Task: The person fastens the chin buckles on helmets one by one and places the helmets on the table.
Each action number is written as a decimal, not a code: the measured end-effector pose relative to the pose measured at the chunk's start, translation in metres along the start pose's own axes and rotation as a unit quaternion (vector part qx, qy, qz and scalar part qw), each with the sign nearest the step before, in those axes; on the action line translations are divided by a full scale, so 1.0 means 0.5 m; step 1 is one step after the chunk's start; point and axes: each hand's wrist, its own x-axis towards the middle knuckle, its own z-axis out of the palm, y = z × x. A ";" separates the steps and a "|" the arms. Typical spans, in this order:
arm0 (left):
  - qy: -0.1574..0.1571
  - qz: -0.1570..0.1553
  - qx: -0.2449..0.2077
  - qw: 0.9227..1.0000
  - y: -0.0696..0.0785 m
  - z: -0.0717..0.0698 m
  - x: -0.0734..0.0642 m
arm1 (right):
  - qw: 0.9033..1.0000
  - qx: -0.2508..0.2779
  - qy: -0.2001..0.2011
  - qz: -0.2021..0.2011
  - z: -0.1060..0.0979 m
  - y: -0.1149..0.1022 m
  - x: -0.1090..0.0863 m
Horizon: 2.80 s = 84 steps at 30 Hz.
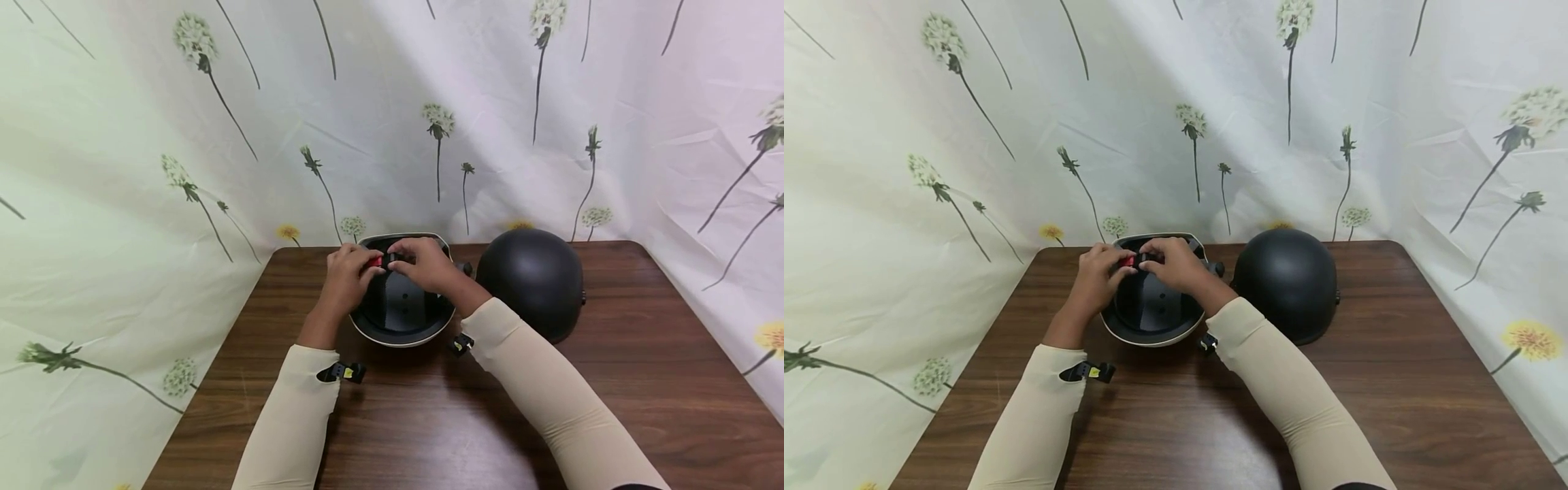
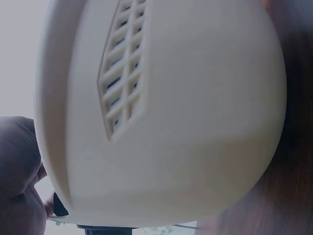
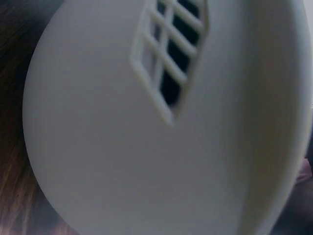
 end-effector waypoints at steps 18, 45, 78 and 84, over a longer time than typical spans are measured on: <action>-0.026 -0.019 -0.006 0.999 -0.003 -0.008 0.004 | 0.999 0.021 -0.011 0.022 0.004 0.011 -0.002; -0.036 -0.014 -0.032 0.999 -0.014 -0.018 -0.005 | 1.000 0.012 0.010 -0.004 0.019 0.021 -0.011; 0.071 0.013 -0.085 0.994 -0.037 0.000 -0.069 | 0.991 -0.008 0.133 -0.028 -0.012 0.078 -0.131; 0.078 -0.010 -0.104 0.992 -0.041 0.016 -0.083 | 0.992 0.008 0.126 0.002 0.004 0.089 -0.138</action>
